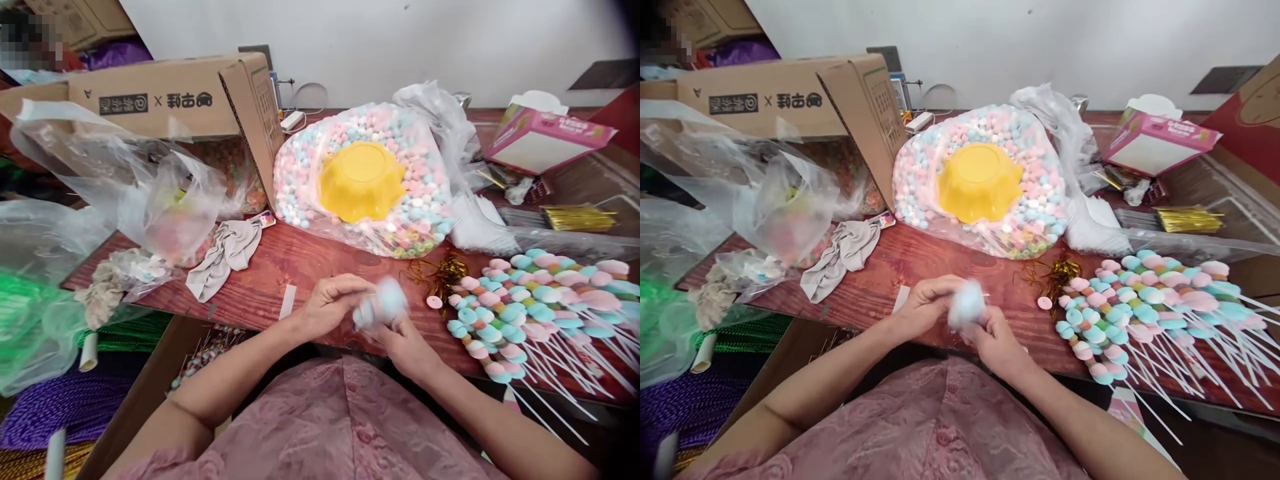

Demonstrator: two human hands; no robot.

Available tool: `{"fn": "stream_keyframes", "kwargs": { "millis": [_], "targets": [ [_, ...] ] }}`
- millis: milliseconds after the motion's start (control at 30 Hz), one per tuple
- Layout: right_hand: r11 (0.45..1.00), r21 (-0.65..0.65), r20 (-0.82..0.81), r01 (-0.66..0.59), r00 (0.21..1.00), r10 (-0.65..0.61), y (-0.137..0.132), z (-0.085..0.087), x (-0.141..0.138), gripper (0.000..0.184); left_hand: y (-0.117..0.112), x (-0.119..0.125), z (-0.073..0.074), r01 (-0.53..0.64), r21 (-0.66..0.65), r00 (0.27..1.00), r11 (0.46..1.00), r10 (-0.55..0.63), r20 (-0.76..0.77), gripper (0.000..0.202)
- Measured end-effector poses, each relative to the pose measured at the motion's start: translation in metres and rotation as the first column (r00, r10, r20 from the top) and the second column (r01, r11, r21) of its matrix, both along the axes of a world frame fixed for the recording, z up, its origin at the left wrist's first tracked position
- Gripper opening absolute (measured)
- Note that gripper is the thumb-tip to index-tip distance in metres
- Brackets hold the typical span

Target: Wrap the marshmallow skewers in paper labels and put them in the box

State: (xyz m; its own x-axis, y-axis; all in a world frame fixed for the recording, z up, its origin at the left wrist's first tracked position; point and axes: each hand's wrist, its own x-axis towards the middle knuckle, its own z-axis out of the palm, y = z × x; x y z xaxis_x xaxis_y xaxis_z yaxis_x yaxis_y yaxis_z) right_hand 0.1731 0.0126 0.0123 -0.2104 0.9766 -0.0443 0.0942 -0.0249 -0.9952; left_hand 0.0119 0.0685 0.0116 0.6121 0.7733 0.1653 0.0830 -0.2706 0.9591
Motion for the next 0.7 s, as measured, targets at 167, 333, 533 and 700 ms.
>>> {"fn": "stream_keyframes", "kwargs": {
  "millis": [167,333,533,700],
  "targets": [
    [0.890,0.447,0.283,0.091,0.929,-0.237,0.009,-0.014,0.001,0.020,-0.009,-0.002,0.002,-0.177,-0.228,0.952,0.957,0.226,0.208,0.064],
    [0.807,0.577,0.190,0.127,0.940,-0.284,0.013,-0.020,-0.009,0.012,-0.022,-0.017,-0.009,0.039,-0.340,0.994,0.940,0.000,0.113,0.044],
    [0.983,-0.177,-0.376,0.046,0.920,-0.110,0.014,-0.027,-0.028,0.019,-0.020,-0.039,-0.013,-0.032,0.525,0.956,0.850,0.179,-0.233,0.026],
    [0.735,-0.551,-0.687,-0.395,0.715,-0.131,0.002,-0.024,-0.053,0.028,-0.034,-0.063,-0.014,-0.014,0.690,0.926,0.724,0.269,-0.264,0.027]
  ]
}}
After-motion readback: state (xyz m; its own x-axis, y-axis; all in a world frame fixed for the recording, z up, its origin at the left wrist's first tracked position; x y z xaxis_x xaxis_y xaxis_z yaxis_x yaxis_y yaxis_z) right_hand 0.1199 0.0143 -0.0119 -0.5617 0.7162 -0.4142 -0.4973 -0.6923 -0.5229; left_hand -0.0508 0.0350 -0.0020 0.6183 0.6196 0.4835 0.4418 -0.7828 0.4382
